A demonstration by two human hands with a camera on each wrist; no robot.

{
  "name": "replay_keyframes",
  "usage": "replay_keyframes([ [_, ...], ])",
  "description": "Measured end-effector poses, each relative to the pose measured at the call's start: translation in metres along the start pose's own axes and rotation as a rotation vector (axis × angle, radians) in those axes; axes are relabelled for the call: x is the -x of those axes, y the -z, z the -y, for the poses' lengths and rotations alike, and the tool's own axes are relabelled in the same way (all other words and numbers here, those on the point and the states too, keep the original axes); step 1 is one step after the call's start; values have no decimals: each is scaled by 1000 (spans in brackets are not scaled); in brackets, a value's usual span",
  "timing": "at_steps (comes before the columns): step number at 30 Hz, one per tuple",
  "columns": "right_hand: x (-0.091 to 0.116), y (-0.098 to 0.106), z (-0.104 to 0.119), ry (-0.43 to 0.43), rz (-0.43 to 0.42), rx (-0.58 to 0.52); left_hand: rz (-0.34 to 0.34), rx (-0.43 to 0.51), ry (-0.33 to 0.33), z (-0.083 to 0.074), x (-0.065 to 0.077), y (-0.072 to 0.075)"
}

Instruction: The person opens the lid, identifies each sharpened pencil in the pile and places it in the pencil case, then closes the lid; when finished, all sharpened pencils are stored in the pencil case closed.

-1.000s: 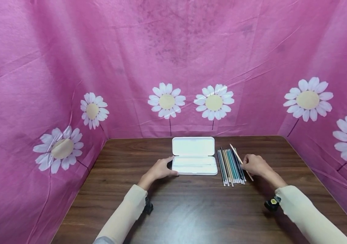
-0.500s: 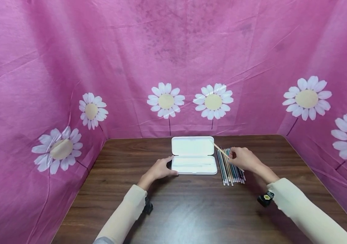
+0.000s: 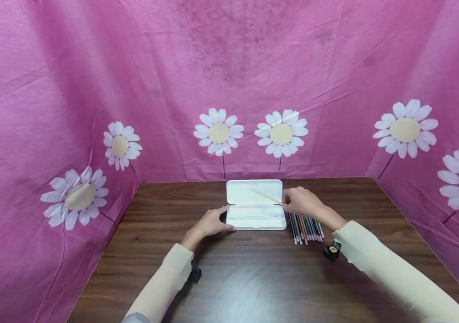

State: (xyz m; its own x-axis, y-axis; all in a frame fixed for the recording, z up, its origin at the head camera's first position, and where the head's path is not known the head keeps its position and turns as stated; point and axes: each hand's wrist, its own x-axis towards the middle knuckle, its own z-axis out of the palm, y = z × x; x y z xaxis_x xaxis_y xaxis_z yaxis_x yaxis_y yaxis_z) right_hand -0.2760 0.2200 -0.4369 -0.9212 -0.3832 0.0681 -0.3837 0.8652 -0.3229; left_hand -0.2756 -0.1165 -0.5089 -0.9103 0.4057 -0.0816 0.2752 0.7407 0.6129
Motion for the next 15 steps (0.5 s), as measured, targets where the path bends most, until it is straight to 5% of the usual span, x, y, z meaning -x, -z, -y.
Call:
replay_keyframes([
  [15, -40, -2, 34, 131, 104, 85, 4, -4, 14, 0, -2, 0],
])
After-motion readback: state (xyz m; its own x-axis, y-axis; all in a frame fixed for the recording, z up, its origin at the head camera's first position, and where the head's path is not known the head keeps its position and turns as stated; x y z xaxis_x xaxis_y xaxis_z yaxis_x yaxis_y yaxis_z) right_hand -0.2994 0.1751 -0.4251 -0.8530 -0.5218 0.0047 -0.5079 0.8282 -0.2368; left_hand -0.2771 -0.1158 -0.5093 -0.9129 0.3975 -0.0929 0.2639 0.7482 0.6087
